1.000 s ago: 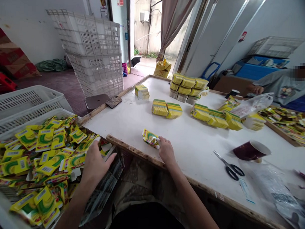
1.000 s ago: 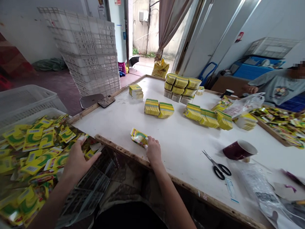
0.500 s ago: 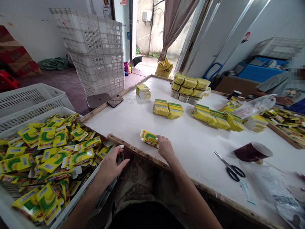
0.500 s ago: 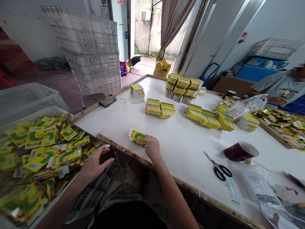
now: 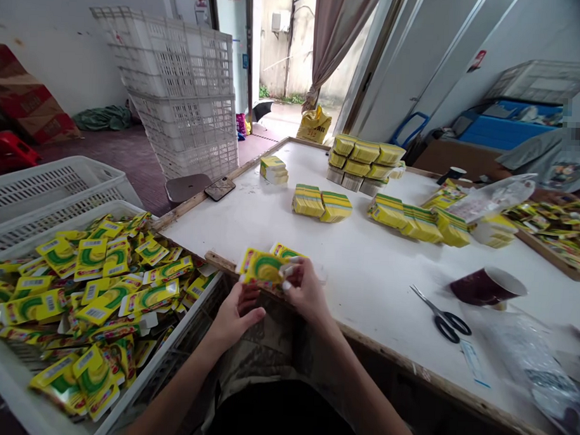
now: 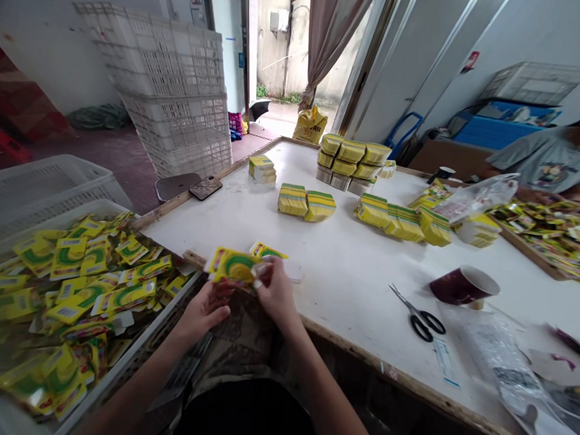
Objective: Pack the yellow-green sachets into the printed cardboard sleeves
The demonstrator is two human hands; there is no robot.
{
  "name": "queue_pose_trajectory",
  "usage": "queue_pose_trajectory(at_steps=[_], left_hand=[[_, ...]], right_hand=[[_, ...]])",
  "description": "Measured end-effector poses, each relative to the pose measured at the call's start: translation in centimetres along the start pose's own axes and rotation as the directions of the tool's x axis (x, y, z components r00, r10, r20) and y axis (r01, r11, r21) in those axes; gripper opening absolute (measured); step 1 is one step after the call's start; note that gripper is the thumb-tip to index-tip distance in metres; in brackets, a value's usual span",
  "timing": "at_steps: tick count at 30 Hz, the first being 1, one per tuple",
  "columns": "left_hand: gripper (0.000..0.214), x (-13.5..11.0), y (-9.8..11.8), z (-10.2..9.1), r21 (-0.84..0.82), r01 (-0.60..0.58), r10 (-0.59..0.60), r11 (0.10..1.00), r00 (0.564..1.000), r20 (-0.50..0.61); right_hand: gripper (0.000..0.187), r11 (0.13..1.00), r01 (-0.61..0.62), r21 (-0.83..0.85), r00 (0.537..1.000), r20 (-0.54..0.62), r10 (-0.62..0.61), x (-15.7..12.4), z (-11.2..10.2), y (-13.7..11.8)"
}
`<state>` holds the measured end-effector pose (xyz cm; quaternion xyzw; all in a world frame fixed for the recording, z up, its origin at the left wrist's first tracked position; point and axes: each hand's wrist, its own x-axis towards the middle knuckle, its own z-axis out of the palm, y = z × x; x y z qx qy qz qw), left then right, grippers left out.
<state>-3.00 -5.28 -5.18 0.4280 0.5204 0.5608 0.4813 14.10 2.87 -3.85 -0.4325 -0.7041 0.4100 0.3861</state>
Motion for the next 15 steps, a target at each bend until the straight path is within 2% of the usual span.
queue_pose_trajectory(at_steps=[3,6,8,10,13,15], left_hand=[[0.065,-0.1,-0.1,1.6,-0.296,-0.058,0.011,0.953,0.987,-0.158],[0.066,-0.3,0.4,2.1,-0.365,-0.167,0.033,0.916,0.938,-0.346],[0.062,-0.4,0.9,2.0,-0.345,-0.212,0.057,0.914,0.911,-0.408],[0.062,-0.5,1.2,2.0,-0.340,-0.218,0.056,0.915,0.903,-0.427],[0.064,-0.6,1.4,2.3,-0.322,-0.211,0.051,0.923,0.895,-0.442],[0.063,-0.6,1.2,2.3,-0.263,-0.192,0.066,0.945,0.904,-0.421]], right_hand=[[0.040,0.990,0.012,0.140,0.990,0.135,-0.031,-2.3,2.8,-2.0],[0.041,0.913,-0.114,0.391,0.973,0.230,0.023,-3.7,4.1,-3.0],[0.042,0.858,-0.170,0.485,0.961,0.275,0.035,-4.0,4.0,-3.4],[0.042,0.888,-0.121,0.443,0.964,0.267,-0.002,-4.2,3.6,-3.7],[0.043,0.974,0.061,0.220,0.980,0.171,-0.100,-4.7,3.5,-4.0],[0.045,0.986,0.115,0.121,0.986,0.105,-0.128,-5.1,3.8,-4.2]])
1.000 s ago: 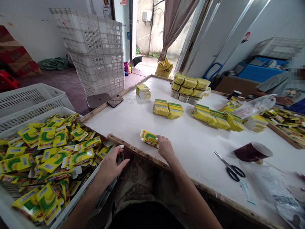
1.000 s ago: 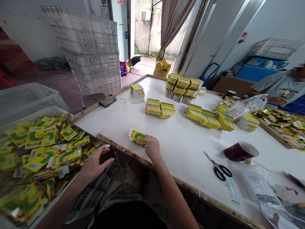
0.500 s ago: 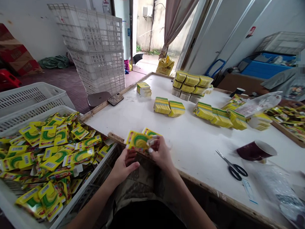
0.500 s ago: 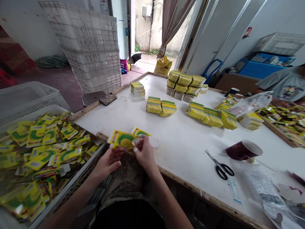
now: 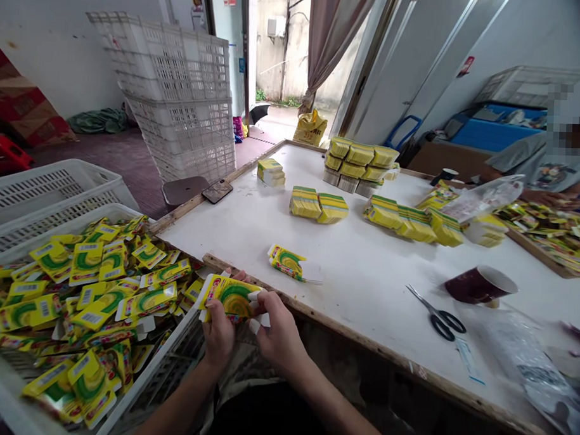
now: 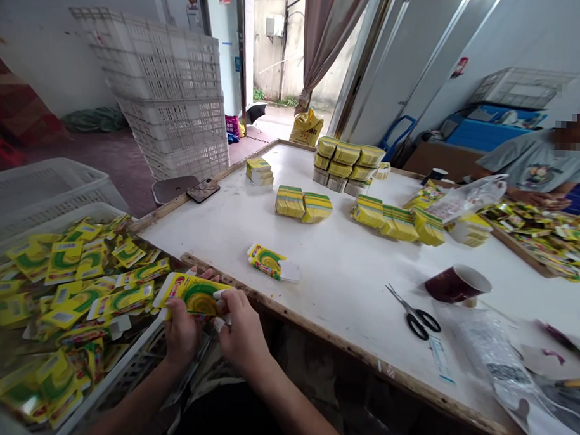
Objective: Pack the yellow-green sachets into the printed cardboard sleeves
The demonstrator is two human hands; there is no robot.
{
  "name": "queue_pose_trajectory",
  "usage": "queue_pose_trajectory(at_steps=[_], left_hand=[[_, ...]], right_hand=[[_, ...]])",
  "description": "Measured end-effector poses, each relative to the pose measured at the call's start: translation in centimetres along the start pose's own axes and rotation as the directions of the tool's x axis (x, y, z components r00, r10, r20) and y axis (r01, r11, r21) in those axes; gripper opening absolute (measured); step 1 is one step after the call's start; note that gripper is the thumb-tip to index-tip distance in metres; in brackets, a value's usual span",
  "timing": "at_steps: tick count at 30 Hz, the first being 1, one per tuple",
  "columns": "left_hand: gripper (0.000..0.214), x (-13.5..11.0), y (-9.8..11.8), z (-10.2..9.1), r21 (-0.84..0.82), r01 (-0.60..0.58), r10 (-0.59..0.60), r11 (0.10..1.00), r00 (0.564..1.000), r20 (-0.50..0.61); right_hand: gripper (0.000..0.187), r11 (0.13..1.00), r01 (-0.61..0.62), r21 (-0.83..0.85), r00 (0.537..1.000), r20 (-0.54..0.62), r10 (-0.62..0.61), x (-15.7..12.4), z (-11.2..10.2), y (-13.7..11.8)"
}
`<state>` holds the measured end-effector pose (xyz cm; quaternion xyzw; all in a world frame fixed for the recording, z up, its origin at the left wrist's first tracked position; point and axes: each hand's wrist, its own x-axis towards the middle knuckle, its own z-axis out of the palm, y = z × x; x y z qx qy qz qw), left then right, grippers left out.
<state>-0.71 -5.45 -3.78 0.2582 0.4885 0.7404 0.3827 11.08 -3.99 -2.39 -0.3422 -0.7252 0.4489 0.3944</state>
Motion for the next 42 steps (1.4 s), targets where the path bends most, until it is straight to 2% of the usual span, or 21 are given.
queue_pose_trajectory(at_steps=[1,3,6,8,12,15,17,22,24,30,32,35,37,39,42], left_hand=[[0.063,0.0,-0.1,-0.1,0.046,-0.006,0.005,0.999,1.000,0.019],[0.062,0.0,-0.4,-0.4,0.138,-0.032,0.026,0.990,0.999,0.046],[0.061,0.0,-0.8,-0.9,0.208,-0.068,0.055,0.976,0.996,0.069],[0.063,-0.2,-0.8,-0.9,0.155,-0.063,0.053,0.986,0.996,0.069],[0.065,-0.4,-0.1,-0.2,-0.066,0.014,-0.015,0.998,1.000,-0.002],[0.059,-0.3,0.7,0.2,-0.233,0.077,-0.088,0.969,0.996,-0.035],[0.057,0.0,1.2,0.3,-0.323,0.077,-0.091,0.943,0.995,-0.031],[0.058,0.4,1.8,0.2,-0.330,0.014,-0.048,0.944,0.994,-0.096],[0.055,0.3,2.0,0.2,-0.334,0.018,-0.049,0.942,0.995,-0.085],[0.045,-0.2,2.7,0.5,-0.412,0.107,-0.099,0.905,0.994,0.040],[0.043,-0.2,2.5,0.7,-0.408,0.101,-0.102,0.907,0.995,0.019],[0.047,0.0,1.7,0.5,-0.380,0.098,-0.128,0.920,0.990,-0.053],[0.051,0.0,1.1,0.2,-0.334,0.115,-0.151,0.936,0.985,-0.084],[0.057,0.0,0.7,0.1,-0.307,0.129,-0.160,0.943,0.984,-0.077],[0.059,0.1,0.5,0.1,-0.284,0.121,-0.130,0.951,0.991,-0.014]], right_hand=[[0.044,1.000,-0.021,0.017,1.000,-0.016,0.022,-0.1,0.2,0.0],[0.039,0.975,-0.124,0.182,0.992,0.000,0.126,-0.1,0.6,-0.1],[0.043,0.831,-0.281,0.480,0.960,0.123,0.253,0.3,0.5,0.0],[0.051,0.761,-0.319,0.565,0.947,0.165,0.274,0.5,0.3,-0.1],[0.062,0.729,-0.353,0.587,0.935,0.201,0.292,0.3,0.0,-0.4],[0.064,0.669,-0.402,0.625,0.916,0.269,0.298,0.1,-0.1,-0.7],[0.064,0.619,-0.421,0.663,0.907,0.302,0.294,0.1,-0.2,-1.0],[0.064,0.509,-0.431,0.745,0.902,0.350,0.252,0.3,-0.3,-1.1],[0.062,0.515,-0.428,0.743,0.904,0.354,0.240,0.3,-0.3,-1.1],[0.053,0.619,-0.396,0.678,0.918,0.300,0.258,-0.1,1.2,-1.4],[0.055,0.691,-0.364,0.624,0.931,0.264,0.253,-0.4,1.8,-1.3],[0.056,0.862,-0.299,0.410,0.952,0.195,0.237,-0.5,2.3,-0.8],[0.050,0.920,-0.271,0.283,0.960,0.148,0.237,-0.3,2.1,-0.3],[0.041,0.927,-0.263,0.268,0.964,0.117,0.239,0.1,1.6,0.2],[0.033,0.912,-0.227,0.342,0.974,0.087,0.210,1.0,0.4,0.8]])
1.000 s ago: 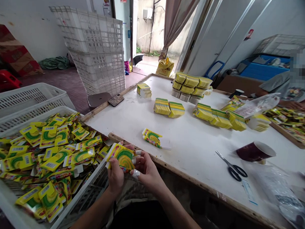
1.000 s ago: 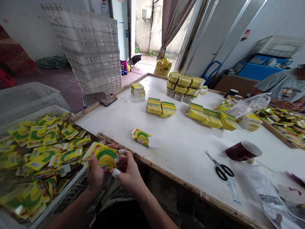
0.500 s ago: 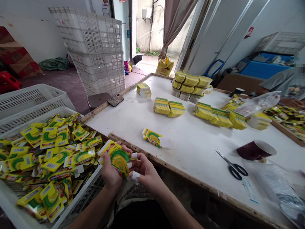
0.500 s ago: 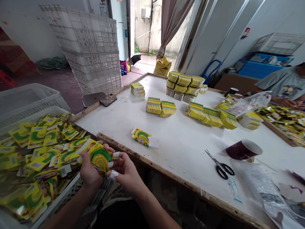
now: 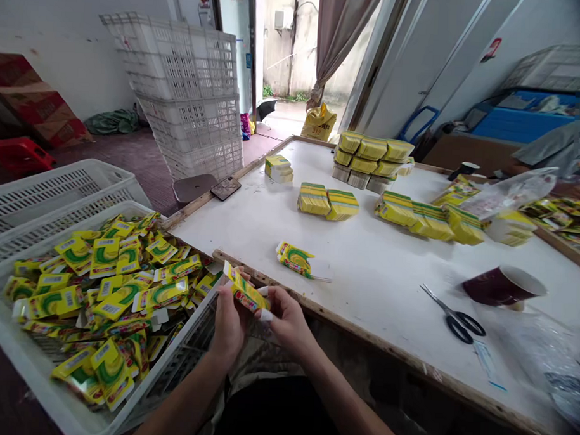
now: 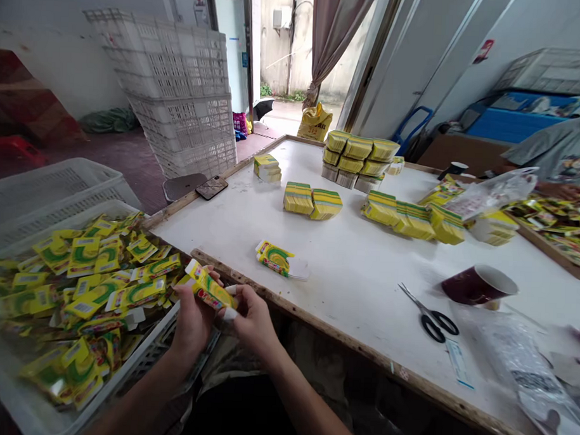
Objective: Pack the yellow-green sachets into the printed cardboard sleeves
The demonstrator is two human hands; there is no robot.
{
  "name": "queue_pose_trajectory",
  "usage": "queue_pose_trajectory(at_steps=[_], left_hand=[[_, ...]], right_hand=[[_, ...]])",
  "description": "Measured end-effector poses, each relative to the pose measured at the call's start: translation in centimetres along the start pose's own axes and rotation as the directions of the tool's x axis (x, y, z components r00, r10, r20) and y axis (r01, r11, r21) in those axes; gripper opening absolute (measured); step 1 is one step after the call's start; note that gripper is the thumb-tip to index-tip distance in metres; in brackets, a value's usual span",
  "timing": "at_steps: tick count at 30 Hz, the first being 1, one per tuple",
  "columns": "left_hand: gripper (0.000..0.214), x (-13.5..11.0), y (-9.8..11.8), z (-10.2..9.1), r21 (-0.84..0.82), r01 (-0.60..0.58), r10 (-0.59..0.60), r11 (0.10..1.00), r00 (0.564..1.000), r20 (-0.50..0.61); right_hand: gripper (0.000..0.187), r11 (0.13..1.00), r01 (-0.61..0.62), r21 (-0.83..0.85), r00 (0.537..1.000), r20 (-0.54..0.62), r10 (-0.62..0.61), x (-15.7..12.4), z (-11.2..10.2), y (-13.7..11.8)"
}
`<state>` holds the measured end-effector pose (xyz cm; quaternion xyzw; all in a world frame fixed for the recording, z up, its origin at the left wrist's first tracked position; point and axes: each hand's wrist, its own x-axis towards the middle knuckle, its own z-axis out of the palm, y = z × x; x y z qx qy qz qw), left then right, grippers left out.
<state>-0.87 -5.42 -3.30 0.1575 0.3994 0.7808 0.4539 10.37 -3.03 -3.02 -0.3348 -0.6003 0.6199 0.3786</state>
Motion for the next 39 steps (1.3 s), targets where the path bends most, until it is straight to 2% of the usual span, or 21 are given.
queue_pose_trajectory(at_steps=[2,4,7,8,10,11,13,15,17,19,20,22,24,25,26,28,29,31,34,37,39], left_hand=[[0.048,0.2,-0.2,0.0,0.065,-0.008,0.007,0.998,1.000,0.028],[0.034,0.4,-0.4,-0.2,0.134,-0.007,0.003,0.991,0.999,0.034],[0.028,0.9,0.0,-0.6,0.185,0.013,-0.023,0.983,0.998,0.053],[0.029,1.1,0.5,-0.8,0.212,-0.010,-0.006,0.977,0.997,0.074],[0.034,1.5,2.1,-1.1,0.315,-0.143,0.096,0.938,0.983,0.159],[0.039,1.6,3.0,-1.2,0.385,-0.239,0.160,0.892,0.961,0.225],[0.053,1.8,4.6,-1.4,0.548,-0.406,0.213,0.731,0.899,0.383],[0.077,1.6,5.5,-1.4,0.702,-0.460,0.105,0.544,0.867,0.487],[0.090,1.2,5.3,-1.3,0.796,-0.450,-0.107,0.404,0.841,0.530],[0.078,0.6,4.5,-1.1,0.833,-0.423,-0.284,0.358,0.800,0.528],[0.068,0.4,4.1,-1.0,0.840,-0.413,-0.329,0.350,0.786,0.524],[0.059,0.1,3.3,-0.8,0.847,-0.424,-0.323,0.322,0.791,0.519],[0.068,-0.2,2.8,-0.6,0.843,-0.462,-0.260,0.275,0.808,0.528],[0.073,-0.3,2.5,-0.6,0.837,-0.485,-0.232,0.255,0.809,0.540],[0.077,-0.4,2.4,-0.6,0.830,-0.505,-0.205,0.237,0.809,0.551],[0.079,-0.6,2.1,-0.8,0.816,-0.542,-0.155,0.202,0.804,0.573],[0.078,-0.8,2.0,-0.8,0.803,-0.566,-0.140,0.186,0.794,0.592],[0.075,-1.1,1.8,-0.8,0.759,-0.627,-0.126,0.176,0.750,0.649],[0.072,-1.4,1.6,-0.6,0.687,-0.693,-0.121,0.219,0.679,0.724],[0.067,-1.4,1.5,-0.3,0.671,-0.694,-0.116,0.260,0.668,0.735],[0.061,-1.3,1.5,-0.4,0.677,-0.685,-0.119,0.271,0.674,0.729]], right_hand=[[0.024,0.995,0.058,-0.079,0.998,-0.029,-0.060,0.4,-0.8,0.0],[0.018,0.968,0.104,-0.230,0.990,-0.074,-0.124,0.5,-1.5,0.0],[0.014,0.926,0.143,-0.349,0.976,-0.104,-0.190,0.4,-2.6,-0.1],[0.013,0.917,0.156,-0.367,0.972,-0.107,-0.208,0.4,-3.1,-0.2],[0.018,0.873,0.192,-0.449,0.957,-0.113,-0.268,0.4,-4.1,-0.7],[0.022,0.819,0.223,-0.528,0.941,-0.104,-0.323,0.4,-4.5,-0.9],[0.029,0.634,0.313,-0.707,0.887,-0.022,-0.462,0.3,-5.0,-1.5],[0.028,0.427,0.429,-0.796,0.813,0.135,-0.566,0.2,-4.9,-2.0],[0.025,0.343,0.540,-0.768,0.759,0.268,-0.594,-0.1,-4.4,-2.2],[0.024,0.375,0.566,-0.734,0.753,0.275,-0.598,-0.5,-3.9,-2.1],[0.026,0.434,0.532,-0.727,0.771,0.203,-0.604,-0.6,-3.7,-2.0],[0.048,0.631,0.402,-0.664,0.824,-0.038,-0.566,-0.7,-3.5,-1.8],[0.064,0.863,0.268,-0.429,0.895,-0.220,-0.388,-0.7,-3.3,-1.8],[0.061,0.948,0.197,-0.251,0.940,-0.227,-0.255,-0.6,-3.2,-1.8],[0.053,0.992,0.110,-0.059,0.977,-0.180,-0.119,-0.6,-2.9,-1.9],[0.040,0.966,-0.074,0.249,0.996,-0.035,0.085,-0.6,-2.4,-2.3],[0.036,0.932,-0.140,0.335,0.990,0.015,0.143,-0.7,-2.1,-2.4],[0.033,0.898,-0.194,0.395,0.980,0.048,0.191,-0.8,-1.7,-2.6],[0.036,0.909,-0.164,0.383,0.985,0.021,0.169,-0.9,-1.6,-2.5],[0.040,0.949,-0.127,0.290,0.990,-0.030,0.141,-1.0,-2.0,-1.9],[0.043,0.990,-0.074,0.122,0.996,-0.049,0.080,-1.2,-2.3,-1.5]])
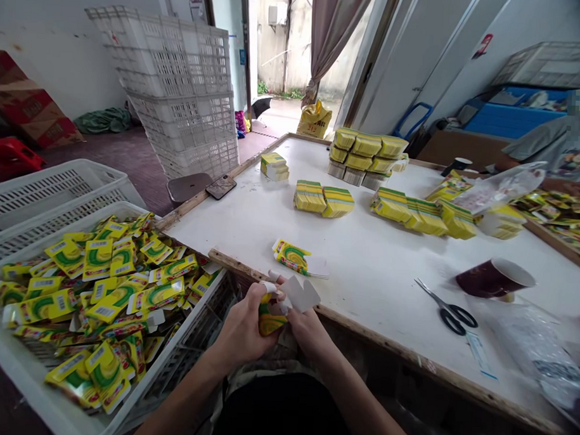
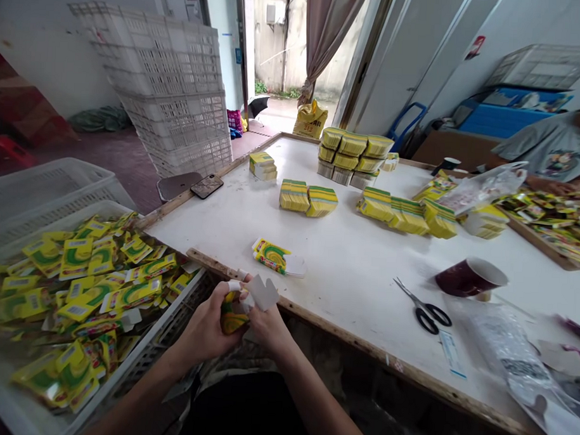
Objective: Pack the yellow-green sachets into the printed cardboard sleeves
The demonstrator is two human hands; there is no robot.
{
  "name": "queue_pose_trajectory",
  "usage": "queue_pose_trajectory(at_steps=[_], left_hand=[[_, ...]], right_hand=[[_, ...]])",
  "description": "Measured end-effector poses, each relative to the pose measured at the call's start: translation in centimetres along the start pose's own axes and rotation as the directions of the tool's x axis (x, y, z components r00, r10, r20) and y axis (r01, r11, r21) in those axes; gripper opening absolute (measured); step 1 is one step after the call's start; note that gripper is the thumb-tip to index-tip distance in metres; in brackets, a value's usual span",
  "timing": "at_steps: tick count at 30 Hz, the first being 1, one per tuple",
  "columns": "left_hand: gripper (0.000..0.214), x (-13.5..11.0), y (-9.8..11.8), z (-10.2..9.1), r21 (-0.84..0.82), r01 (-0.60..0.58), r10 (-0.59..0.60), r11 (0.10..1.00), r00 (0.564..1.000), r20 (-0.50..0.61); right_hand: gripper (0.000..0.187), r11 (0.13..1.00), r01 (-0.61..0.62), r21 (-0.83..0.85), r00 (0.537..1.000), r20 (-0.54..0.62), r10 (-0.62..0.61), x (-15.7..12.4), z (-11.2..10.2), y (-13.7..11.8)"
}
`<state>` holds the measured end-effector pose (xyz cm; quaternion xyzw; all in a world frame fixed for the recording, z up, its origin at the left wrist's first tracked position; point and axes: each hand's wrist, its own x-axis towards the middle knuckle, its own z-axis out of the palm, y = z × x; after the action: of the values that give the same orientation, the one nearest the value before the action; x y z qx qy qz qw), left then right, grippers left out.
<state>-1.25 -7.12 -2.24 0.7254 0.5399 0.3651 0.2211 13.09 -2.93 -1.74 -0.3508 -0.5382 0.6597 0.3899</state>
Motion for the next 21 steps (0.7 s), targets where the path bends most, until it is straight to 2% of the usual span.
queue_pose_trajectory(at_steps=[3,5,7,9,11,15,21], left_hand=[[0.062,-0.2,-0.4,0.2,-0.024,0.047,-0.046,0.999,0.999,0.023],[0.065,-0.3,-0.8,0.5,-0.011,0.106,-0.106,0.994,0.994,0.033],[0.066,-0.4,-1.0,0.7,0.014,0.155,-0.155,0.988,0.988,0.017],[0.065,-0.4,-1.1,0.7,0.015,0.161,-0.161,0.987,0.987,-0.021],[0.057,-0.2,-0.9,0.5,-0.015,0.151,-0.152,0.988,0.987,-0.047],[0.041,0.4,-0.3,-0.6,-0.014,0.143,-0.144,0.990,0.989,-0.039],[0.039,0.7,-0.2,-1.3,0.035,0.153,-0.153,0.988,0.988,-0.008]], right_hand=[[0.055,0.930,0.209,-0.304,0.975,0.140,-0.174,-0.3,-0.4,0.3],[0.064,0.811,0.363,-0.459,0.924,0.287,-0.251,-0.4,-0.3,0.2],[0.066,0.685,0.441,-0.580,0.890,0.378,-0.253,-0.3,-0.2,-0.1],[0.068,0.599,0.447,-0.664,0.888,0.412,-0.206,-0.1,-0.1,-0.4],[0.074,0.550,0.437,-0.712,0.891,0.428,-0.153,0.1,-0.2,-0.8],[0.077,0.491,0.432,-0.757,0.890,0.447,-0.093,0.2,-0.7,-1.0],[0.081,0.436,0.411,-0.801,0.905,0.418,-0.085,-0.1,-0.7,-0.3]])
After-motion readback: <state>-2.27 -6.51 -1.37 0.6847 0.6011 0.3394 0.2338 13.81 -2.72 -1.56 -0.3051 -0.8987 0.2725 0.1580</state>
